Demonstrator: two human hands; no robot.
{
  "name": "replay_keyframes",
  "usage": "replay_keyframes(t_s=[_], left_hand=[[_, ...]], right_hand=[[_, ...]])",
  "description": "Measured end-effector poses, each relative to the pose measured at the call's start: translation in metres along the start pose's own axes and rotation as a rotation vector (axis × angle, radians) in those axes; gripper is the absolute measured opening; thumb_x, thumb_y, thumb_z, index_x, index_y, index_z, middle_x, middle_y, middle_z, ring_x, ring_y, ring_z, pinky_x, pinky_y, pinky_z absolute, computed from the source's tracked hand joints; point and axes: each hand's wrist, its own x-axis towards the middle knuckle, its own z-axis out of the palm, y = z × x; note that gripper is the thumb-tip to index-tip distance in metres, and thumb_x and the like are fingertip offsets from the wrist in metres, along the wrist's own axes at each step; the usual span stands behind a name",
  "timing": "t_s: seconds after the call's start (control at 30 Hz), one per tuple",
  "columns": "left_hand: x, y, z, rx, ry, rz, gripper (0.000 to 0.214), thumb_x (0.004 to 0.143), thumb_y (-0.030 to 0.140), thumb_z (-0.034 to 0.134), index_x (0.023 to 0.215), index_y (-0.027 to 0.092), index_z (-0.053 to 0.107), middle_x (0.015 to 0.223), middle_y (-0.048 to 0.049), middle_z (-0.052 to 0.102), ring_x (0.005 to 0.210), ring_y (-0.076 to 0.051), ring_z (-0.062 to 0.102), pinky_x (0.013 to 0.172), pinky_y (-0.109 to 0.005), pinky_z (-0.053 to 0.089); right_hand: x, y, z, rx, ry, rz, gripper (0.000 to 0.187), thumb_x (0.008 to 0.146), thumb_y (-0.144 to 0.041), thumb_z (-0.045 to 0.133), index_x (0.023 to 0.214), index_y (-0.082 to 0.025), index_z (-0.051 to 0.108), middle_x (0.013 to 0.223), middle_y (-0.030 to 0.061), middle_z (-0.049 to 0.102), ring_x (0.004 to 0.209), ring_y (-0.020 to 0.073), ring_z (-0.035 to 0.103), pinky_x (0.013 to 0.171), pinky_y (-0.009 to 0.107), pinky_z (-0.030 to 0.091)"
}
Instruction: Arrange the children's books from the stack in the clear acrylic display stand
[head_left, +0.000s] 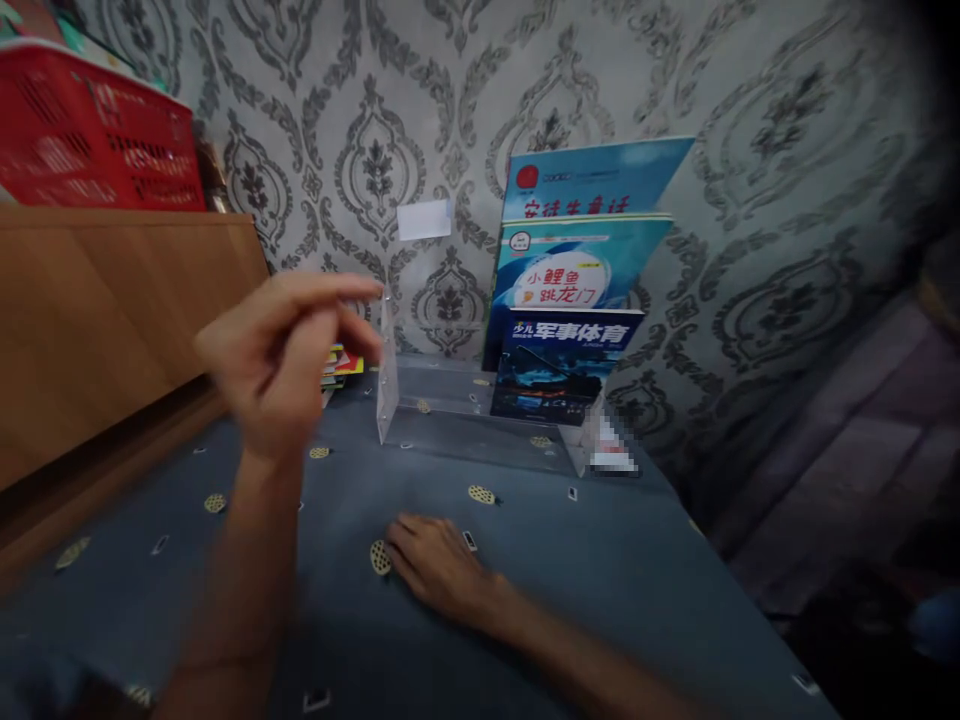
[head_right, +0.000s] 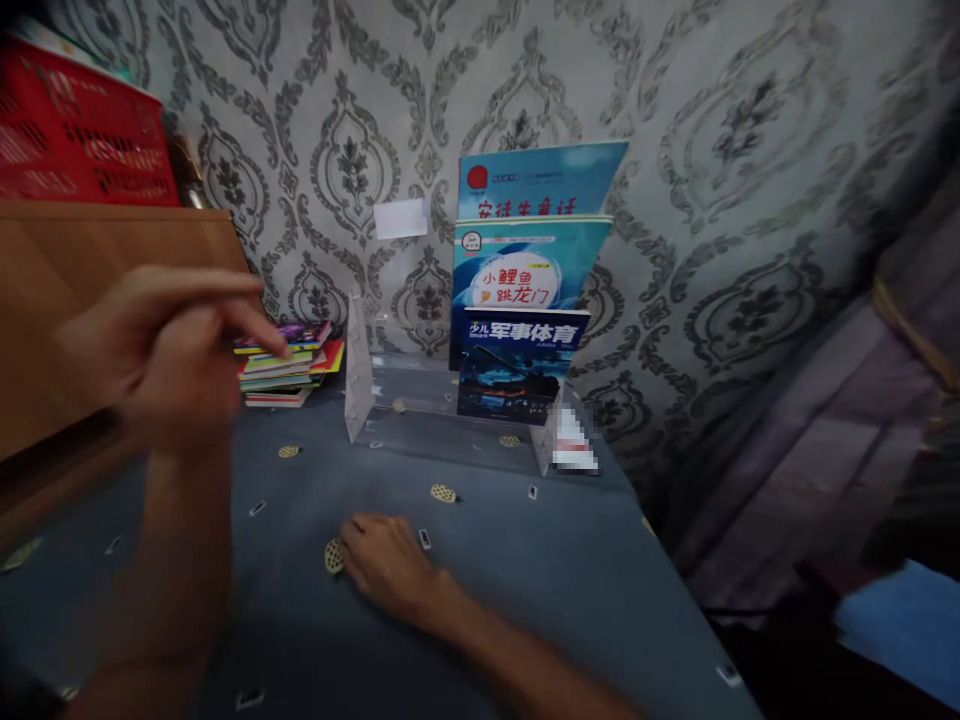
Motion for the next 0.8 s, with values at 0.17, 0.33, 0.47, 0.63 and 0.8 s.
replay_keyframes(t_s=[0.17,0.33,0.47,0.63,0.8], left_hand=[[0.072,-0.125,0.019,0.624,-0.154,-0.248,0.034,0.090,0.022,0.039,0.112,0.017,0.063,0.109,-0.0118,0.073,0.106,-0.025,0.068,0.094,-0.039,0.053],[0.069,-0.221,0.032,0.752,-0.328,-0.321,0.047,0.083,0.031,0.061,0.121,0.004,0.060,0.140,-0.0323,0.055,0.139,-0.043,0.043,0.113,-0.058,0.031],[0.073,-0.258,0.044,0.931,-0.498,-0.228,0.068,0.093,0.046,0.050,0.146,0.005,0.043,0.160,-0.0258,0.034,0.152,-0.038,0.022,0.119,-0.065,0.014],[0.084,-0.285,0.056,1.071,-0.643,-0.240,0.069,0.095,0.058,0.040,0.145,0.010,0.049,0.151,-0.0244,0.049,0.144,-0.041,0.038,0.115,-0.072,0.018],[0.080,-0.284,0.053,1.109,-0.634,-0.254,0.062,0.093,0.059,0.045,0.135,0.015,0.059,0.137,-0.0238,0.062,0.129,-0.045,0.053,0.109,-0.076,0.021]], right_hand=[[0.002,0.004,0.010,0.029,-0.086,0.038,0.018,0.103,-0.024,0.050,0.093,-0.018,0.064,0.091,0.0044,0.070,0.080,0.0180,0.066,0.068,0.027,0.040],[0.003,0.008,0.010,0.061,-0.072,0.021,0.019,0.103,-0.024,0.051,0.090,-0.017,0.062,0.090,0.0036,0.069,0.076,0.0158,0.063,0.066,0.027,0.037],[0.002,0.011,0.012,0.112,-0.069,0.015,0.021,0.103,-0.025,0.050,0.086,-0.017,0.061,0.086,0.0026,0.067,0.072,0.0140,0.060,0.065,0.027,0.034],[0.002,0.014,0.013,0.153,-0.048,0.013,0.021,0.101,-0.023,0.054,0.082,-0.017,0.058,0.083,0.0016,0.065,0.069,0.0123,0.056,0.062,0.026,0.032],[0.002,0.016,0.016,0.161,-0.049,0.025,0.022,0.101,-0.022,0.053,0.080,-0.017,0.056,0.082,0.0012,0.064,0.069,0.0120,0.055,0.062,0.026,0.031]])
